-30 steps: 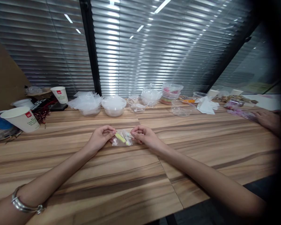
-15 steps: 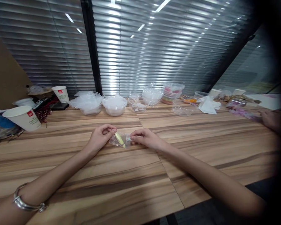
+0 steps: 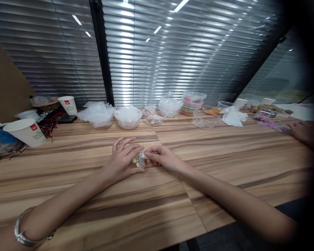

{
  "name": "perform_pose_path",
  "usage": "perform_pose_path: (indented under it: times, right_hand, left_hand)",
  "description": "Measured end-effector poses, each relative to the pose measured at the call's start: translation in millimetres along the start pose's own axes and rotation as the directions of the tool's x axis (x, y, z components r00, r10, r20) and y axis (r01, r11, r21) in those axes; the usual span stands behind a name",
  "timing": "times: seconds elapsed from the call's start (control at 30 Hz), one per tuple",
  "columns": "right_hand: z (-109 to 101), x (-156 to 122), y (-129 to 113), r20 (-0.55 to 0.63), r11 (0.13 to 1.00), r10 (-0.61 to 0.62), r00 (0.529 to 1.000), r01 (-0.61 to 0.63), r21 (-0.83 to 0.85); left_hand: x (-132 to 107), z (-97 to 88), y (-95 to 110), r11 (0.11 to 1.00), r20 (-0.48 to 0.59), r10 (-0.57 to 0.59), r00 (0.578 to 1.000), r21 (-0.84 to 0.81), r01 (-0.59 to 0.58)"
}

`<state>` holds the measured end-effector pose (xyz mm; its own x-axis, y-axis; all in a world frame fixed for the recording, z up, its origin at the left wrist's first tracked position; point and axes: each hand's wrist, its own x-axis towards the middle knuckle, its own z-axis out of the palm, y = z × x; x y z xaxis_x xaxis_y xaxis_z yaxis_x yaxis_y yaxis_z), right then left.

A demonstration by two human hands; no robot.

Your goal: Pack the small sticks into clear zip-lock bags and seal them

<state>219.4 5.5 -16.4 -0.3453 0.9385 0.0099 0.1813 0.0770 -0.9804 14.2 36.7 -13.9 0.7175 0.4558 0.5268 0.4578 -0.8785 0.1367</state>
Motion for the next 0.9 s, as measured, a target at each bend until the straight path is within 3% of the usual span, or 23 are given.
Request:
perform_pose_path:
  times: [0.17, 0.3, 0.43, 0.77, 0.9]
  right_hand:
    - [1.4, -3.4, -4.5, -0.059, 0.980, -0.079, 0.995, 0.067, -0.188]
    - [5.3, -9.9, -14.6, -0.088, 0.895, -0.218, 0.972, 0.164, -0.414]
    - [7.0, -12.5, -17.7, -0.097, 0.832, -0.255, 0.962, 0.168, -0.528]
    - [10.0, -16.0, -21.6, -0.164, 0.866, -0.306, 0.938, 0.203, -0.457]
    - [9.8, -16.9, -23.9, -0.134, 0.884, -0.310, 0.941, 0.233, -0.406]
  left_hand:
    - [-0.3, 0.7, -4.5, 1.000, 0.004, 0.001, 1.000, -0.031, -0.001]
    - [-0.4, -0.7, -3.3, 0.998, -0.010, -0.009, 1.000, -0.056, 0.008]
    - [-0.5, -2.8, -2.1, 0.995, -0.019, -0.039, 0.999, -0.092, 0.037]
    - [0.2, -4.9, -0.9, 0.972, -0.041, -0.110, 0.993, -0.212, 0.099]
    - [-0.7, -4.3, 0.3, 0.959, -0.001, -0.169, 0.986, -0.232, 0.164]
